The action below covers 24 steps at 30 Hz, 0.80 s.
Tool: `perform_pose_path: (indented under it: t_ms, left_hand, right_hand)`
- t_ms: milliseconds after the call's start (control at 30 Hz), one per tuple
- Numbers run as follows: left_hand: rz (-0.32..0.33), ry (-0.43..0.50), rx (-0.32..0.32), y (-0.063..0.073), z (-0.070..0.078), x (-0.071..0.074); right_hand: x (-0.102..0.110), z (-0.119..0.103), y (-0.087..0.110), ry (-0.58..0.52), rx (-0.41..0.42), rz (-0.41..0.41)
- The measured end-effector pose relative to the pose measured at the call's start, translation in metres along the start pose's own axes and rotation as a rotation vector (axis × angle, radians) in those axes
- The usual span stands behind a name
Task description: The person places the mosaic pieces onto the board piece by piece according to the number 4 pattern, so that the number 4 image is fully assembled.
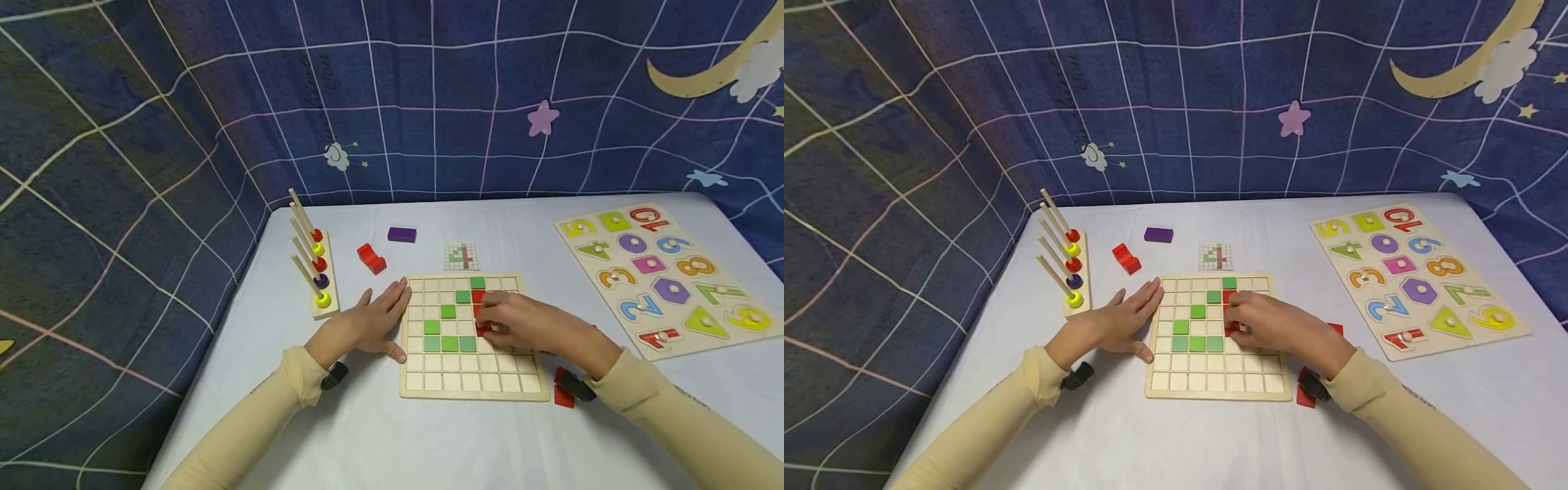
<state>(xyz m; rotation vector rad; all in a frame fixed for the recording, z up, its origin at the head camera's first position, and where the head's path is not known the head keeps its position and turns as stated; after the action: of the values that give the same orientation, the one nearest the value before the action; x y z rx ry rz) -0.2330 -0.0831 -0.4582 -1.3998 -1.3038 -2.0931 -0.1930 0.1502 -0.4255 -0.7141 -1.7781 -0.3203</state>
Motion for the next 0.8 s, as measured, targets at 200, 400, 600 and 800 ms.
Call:
perform_pose_path:
  t_ms: [200, 400, 600, 800]
  left_hand:
    - [0.002, -0.008, 0.005, 0.0, -0.0002, 0.001]
    - [0.001, -0.013, 0.005, -0.0003, 0.0002, 0.0004]
    - [0.004, -0.019, 0.005, -0.0002, 0.0, 0.0022]
    - [-0.01, -0.009, 0.016, 0.0016, 0.0005, 0.0011]
  right_hand:
    - [0.0015, -0.0015, -0.0008, 0.019, 0.007, 0.018]
    - [0.0001, -0.0021, 0.0005, 0.034, 0.003, 0.041]
    - [0.001, -0.0009, -0.0002, 0.027, -0.007, 0.033]
    - [0.006, -0.0001, 0.0053, 0.037, 0.013, 0.032]
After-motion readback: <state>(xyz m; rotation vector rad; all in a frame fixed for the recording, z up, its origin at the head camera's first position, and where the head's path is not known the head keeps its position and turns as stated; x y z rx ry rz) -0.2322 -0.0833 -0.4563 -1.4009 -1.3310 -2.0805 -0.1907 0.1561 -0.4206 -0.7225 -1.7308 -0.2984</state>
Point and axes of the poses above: each hand's wrist, its own y-axis away from the middle knuckle, its own x-axis out of the back of the hand, z = x × y, the point moved 6 cm from there along -y, towards the middle knuckle, and after that the axes turned 1 degree about x, right-handed, at the moved point
